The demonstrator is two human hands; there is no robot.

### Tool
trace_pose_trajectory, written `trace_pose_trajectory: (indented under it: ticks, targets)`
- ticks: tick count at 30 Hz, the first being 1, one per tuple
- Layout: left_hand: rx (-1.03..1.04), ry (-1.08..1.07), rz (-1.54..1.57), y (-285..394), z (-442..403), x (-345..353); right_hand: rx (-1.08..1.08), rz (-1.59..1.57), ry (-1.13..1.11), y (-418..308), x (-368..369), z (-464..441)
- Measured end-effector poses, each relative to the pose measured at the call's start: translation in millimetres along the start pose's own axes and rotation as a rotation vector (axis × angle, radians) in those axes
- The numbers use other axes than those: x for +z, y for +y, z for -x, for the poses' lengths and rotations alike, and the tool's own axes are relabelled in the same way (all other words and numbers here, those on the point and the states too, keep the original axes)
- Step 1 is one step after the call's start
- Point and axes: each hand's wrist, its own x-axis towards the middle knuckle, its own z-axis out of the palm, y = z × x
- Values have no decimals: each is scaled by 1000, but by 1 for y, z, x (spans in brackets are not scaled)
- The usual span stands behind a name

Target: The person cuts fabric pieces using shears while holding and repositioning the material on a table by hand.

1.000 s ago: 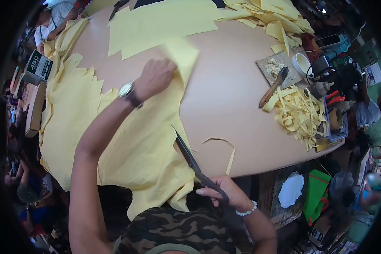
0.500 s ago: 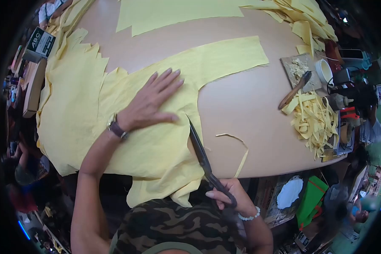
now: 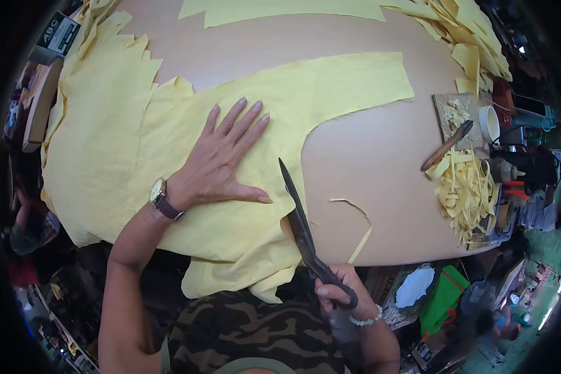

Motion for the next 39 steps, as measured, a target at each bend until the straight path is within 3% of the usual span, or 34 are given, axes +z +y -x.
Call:
trace_pose_trajectory:
  ticks: [30,36,39]
  targets:
    - [-100,40,-28,9,12,5,22,13,53,2,17,-5]
    - [-101,45,-29,9,13,6,-76,-222,-31,18,10,-5]
    - [-102,45,-26,9,13,5,-46,-188,-16,12,11,-6]
